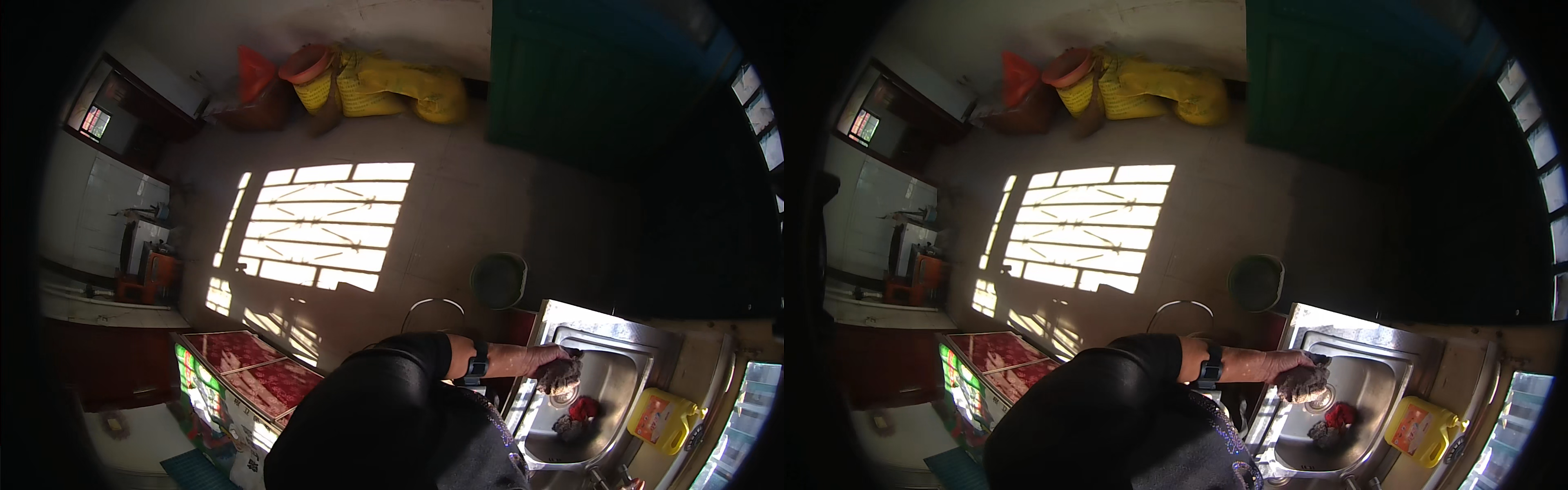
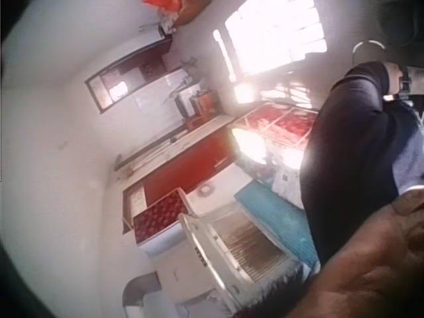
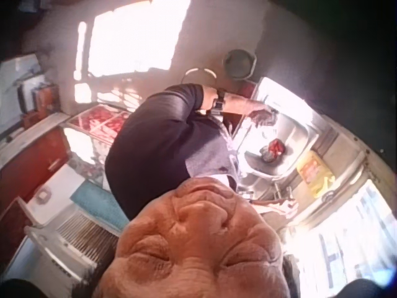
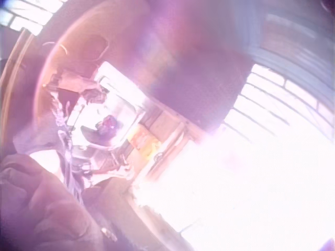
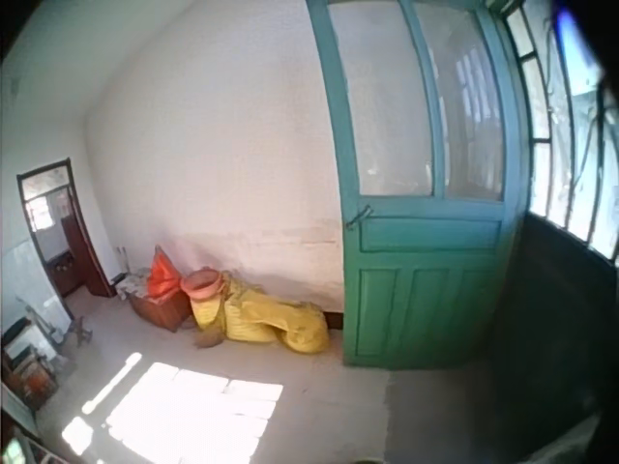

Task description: The person cleans a kitchen area by wiping surfaces with a cloth, spraying a cleaning solution on a stove and pipes, and washing the cloth in a basin. They handle a spray bottle, cloth, and basin during the task.

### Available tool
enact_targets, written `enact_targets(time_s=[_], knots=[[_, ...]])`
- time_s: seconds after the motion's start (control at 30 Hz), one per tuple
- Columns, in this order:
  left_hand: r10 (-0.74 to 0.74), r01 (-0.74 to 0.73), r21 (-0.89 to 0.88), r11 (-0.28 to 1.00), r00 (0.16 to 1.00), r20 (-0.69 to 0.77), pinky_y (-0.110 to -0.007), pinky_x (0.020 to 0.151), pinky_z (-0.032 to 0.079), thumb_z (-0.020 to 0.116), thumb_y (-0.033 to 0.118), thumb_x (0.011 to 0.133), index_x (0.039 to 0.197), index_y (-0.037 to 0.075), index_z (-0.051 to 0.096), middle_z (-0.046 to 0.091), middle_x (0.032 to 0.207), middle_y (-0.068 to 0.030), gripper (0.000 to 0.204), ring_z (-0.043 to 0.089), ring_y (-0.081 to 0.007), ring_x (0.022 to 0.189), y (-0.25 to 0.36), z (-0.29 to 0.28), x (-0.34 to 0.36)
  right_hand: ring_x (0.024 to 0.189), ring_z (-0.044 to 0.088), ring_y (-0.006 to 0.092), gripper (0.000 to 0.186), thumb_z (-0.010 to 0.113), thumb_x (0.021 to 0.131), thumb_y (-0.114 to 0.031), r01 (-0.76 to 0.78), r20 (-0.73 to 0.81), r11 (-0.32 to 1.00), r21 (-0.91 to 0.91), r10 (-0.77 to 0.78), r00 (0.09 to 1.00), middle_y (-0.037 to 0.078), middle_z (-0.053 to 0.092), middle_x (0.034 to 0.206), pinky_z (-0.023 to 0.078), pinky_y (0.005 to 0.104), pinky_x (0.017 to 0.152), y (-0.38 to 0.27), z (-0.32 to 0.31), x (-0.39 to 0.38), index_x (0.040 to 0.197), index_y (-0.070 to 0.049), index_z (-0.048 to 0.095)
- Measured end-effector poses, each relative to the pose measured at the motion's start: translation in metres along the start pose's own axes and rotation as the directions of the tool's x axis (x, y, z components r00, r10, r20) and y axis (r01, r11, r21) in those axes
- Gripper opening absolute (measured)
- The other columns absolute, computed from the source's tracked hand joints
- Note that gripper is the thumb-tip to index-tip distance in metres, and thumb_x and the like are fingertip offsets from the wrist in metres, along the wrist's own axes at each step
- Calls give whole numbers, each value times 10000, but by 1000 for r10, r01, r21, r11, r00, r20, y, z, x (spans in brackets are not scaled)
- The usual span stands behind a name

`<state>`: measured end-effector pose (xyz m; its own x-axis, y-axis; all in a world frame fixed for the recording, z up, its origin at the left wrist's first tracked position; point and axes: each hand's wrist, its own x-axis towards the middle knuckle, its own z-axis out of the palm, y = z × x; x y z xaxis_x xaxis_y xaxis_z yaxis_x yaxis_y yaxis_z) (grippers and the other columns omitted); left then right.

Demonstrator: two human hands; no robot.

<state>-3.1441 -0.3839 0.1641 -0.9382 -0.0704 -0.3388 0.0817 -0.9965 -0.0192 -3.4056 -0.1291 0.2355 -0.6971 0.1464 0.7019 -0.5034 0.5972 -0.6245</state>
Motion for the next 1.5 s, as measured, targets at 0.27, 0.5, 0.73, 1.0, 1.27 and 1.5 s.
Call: enact_targets(time_s=[0.27, 0.5, 0.73, 1.0, 1.27, 1.5], knots=[[632, -643, 49, 764, 762, 139, -370, 840, 496, 471, 159, 877, 1106, 38, 516, 595, 1055, -144, 262, 611, -251, 941, 79, -28, -189, 1082, 516, 229, 416, 628, 859, -236, 219, -8, 976, 20, -219, 976, 106, 546, 1201, 440, 330, 867, 5, -23, 17, 1201, -22, 529], [947, -910, 268, 317, 321, -29, -384, 784, 519, 405, 251, 914, 1006, -16, 549, 624, 964, -159, 317, 616, -288, 895, 64, -94, -459, 1097, 510, 242, 426, 621, 865, -247, 598, 220, 784, 167, -621, 753, 117, 539, 1211, 440, 339, 877, -81, -35, -26, 1210, -18, 523], [988, -988, 44, -151, -151, -10, -478, 873, 437, 390, 295, 911, 864, 15, 593, 623, 956, -204, 349, 594, -348, 891, 41, -213, -628, 1104, 499, 240, 464, 600, 865, -291, 9, 790, 877, 480, -436, 431, 123, 543, 1200, 425, 368, 891, -195, 9, -175, 1228, -15, 511], [923, -955, 186, -230, -275, -271, -314, 697, 442, 402, 386, 941, 973, 51, 574, 585, 938, -103, 378, 540, -260, 857, 84, -302, -758, 834, 548, 122, 327, 672, 794, -255, -322, 927, 905, -277, 164, -337, -28, 609, 946, 401, 321, 676, -383, 49, -393, 1087, -130, 600], [978, -965, 213, -154, -180, -105, -359, 748, 459, 376, 348, 954, 1054, 108, 569, 609, 1057, -107, 324, 535, -304, 1039, 221, -370, -857, 908, 537, 193, 390, 627, 809, -291, -81, 840, 910, -406, 336, -426, 22, 582, 1004, 390, 407, 740, -503, 89, -502, 1144, -104, 555], [976, -992, -37, -117, -108, -190, -414, 730, 432, 362, 332, 965, 856, 124, 580, 591, 795, -69, 320, 555, -252, 803, 402, -373, -916, 523, 358, 75, 261, 565, 844, -312, -14, 797, 894, -448, 392, -459, -68, 326, 572, 304, 277, 509, -596, 167, -586, 666, -198, 412]])
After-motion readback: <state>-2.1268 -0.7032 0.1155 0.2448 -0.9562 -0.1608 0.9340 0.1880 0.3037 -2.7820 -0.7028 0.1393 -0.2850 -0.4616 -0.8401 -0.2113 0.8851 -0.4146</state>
